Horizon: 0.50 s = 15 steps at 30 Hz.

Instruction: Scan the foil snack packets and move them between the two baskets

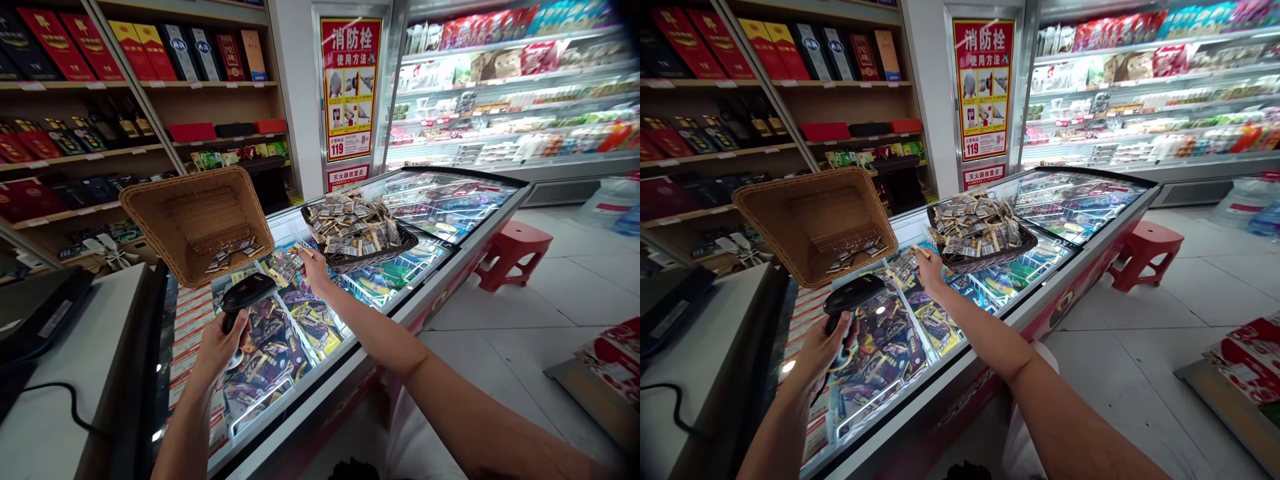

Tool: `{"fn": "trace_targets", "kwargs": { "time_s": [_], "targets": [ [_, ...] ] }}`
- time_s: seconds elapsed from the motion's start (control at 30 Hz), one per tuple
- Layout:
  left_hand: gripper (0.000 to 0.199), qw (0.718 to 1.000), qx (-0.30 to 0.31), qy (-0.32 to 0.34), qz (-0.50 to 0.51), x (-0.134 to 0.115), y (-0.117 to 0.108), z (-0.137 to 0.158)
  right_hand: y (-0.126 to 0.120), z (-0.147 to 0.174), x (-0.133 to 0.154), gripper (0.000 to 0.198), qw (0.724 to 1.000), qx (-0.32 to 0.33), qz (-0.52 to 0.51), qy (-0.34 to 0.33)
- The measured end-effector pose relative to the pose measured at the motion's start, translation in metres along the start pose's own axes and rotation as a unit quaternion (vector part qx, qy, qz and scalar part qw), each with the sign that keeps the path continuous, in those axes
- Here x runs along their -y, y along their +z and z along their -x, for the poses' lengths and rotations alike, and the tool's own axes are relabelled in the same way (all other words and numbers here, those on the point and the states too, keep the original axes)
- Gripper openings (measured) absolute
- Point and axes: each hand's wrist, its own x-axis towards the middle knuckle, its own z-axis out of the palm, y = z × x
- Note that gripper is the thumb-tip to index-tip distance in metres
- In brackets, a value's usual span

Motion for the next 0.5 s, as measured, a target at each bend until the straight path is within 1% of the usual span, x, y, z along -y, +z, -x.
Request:
{"fn": "trace_targets", "kwargs": {
  "time_s": [0.1,0.3,0.33,0.4,0.5],
  "targets": [
    [0.061,1.0,-0.006,-0.007,0.001,0.0,-0.001,-0.002,0.001,-0.001,0.0,0.029,1.0,-0.002,-0.009,0.0],
    [0.057,1.0,-0.02,-0.007,-0.011,-0.012,0.002,0.006,0.007,-0.004,-0.001,0.035,1.0,-0.018,-0.014,-0.008],
    [0.057,0.999,-0.027,-0.004,-0.018,-0.012,0.002,0.006,0.008,-0.005,-0.001,0.035,1.0,-0.01,-0.011,-0.016],
    [0.058,0.999,-0.038,-0.002,-0.025,-0.011,0.0,0.006,0.008,-0.006,-0.002,0.036,0.999,-0.016,0.0,-0.038],
    [0.062,0.999,-0.041,-0.013,-0.015,-0.006,-0.005,-0.001,0.006,-0.005,-0.003,0.056,0.993,0.002,0.035,-0.108]
  ]
}}
